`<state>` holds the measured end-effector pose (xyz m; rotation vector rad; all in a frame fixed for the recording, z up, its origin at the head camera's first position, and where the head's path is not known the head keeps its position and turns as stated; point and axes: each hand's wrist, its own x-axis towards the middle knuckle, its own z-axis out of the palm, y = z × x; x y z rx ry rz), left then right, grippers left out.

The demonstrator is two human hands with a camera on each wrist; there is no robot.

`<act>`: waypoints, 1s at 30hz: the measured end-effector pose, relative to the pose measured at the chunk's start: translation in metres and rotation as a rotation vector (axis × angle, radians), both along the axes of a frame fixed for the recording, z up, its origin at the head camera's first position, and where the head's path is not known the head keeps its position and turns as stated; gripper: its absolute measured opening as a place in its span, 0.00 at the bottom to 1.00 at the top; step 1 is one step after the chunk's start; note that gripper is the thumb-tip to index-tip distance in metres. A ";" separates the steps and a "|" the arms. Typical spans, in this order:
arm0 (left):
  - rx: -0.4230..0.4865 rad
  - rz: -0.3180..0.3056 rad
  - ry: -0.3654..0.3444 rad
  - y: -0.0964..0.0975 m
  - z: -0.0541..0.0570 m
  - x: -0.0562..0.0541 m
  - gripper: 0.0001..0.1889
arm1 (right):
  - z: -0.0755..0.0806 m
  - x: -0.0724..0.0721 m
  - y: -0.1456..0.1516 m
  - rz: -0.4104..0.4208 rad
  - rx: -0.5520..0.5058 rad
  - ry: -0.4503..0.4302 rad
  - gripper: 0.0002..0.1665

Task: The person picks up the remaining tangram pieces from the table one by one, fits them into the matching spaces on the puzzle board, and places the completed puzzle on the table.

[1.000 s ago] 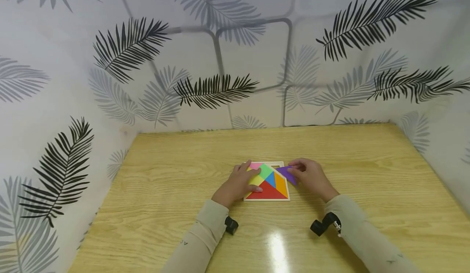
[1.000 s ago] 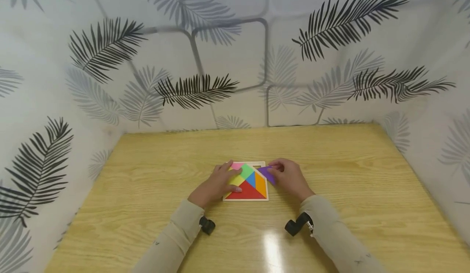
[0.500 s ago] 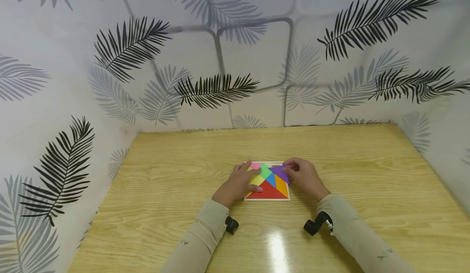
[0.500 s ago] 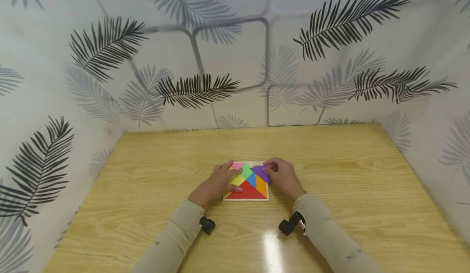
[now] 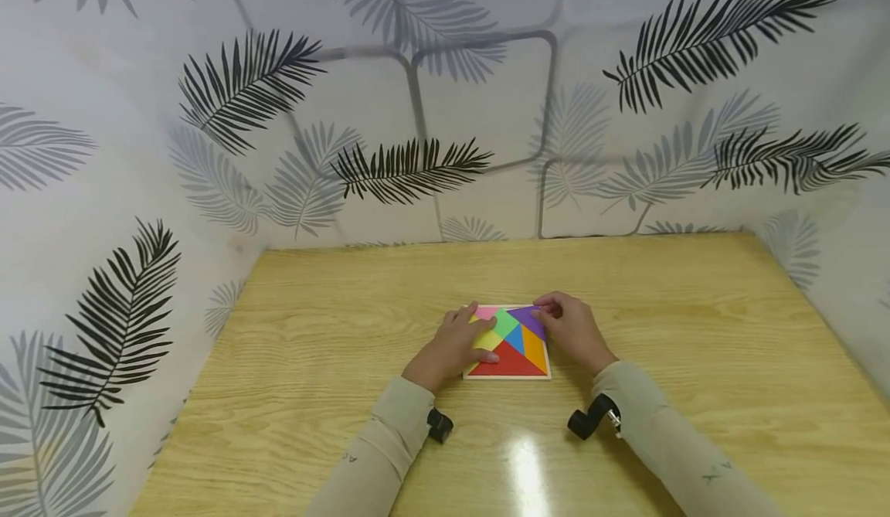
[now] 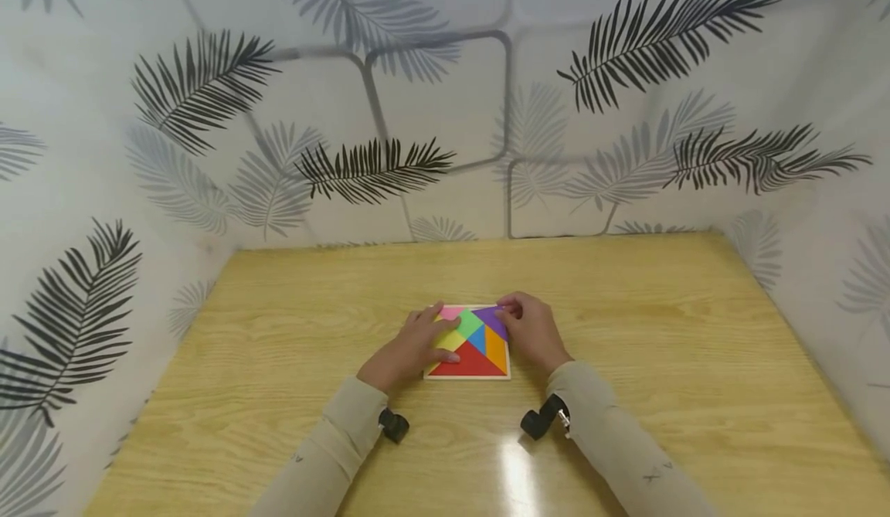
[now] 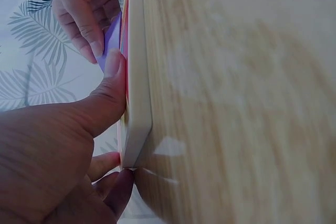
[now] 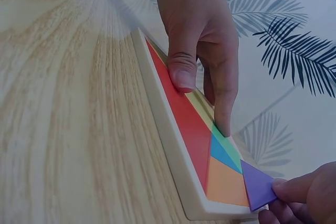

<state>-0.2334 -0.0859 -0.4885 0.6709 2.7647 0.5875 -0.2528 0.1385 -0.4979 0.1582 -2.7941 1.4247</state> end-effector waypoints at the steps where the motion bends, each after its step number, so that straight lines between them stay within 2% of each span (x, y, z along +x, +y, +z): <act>1: -0.002 -0.001 0.000 0.000 0.000 0.000 0.36 | 0.000 0.000 -0.001 -0.005 -0.001 -0.004 0.11; 11: -0.021 0.013 -0.002 0.000 -0.004 -0.002 0.37 | -0.004 -0.005 -0.007 -0.041 0.016 -0.010 0.11; 22: -0.010 0.016 -0.004 -0.001 -0.006 -0.002 0.37 | -0.001 -0.005 -0.009 -0.013 0.033 0.002 0.12; 30: -0.017 0.004 0.001 -0.001 -0.003 -0.001 0.37 | -0.002 -0.005 -0.007 0.016 0.065 0.010 0.13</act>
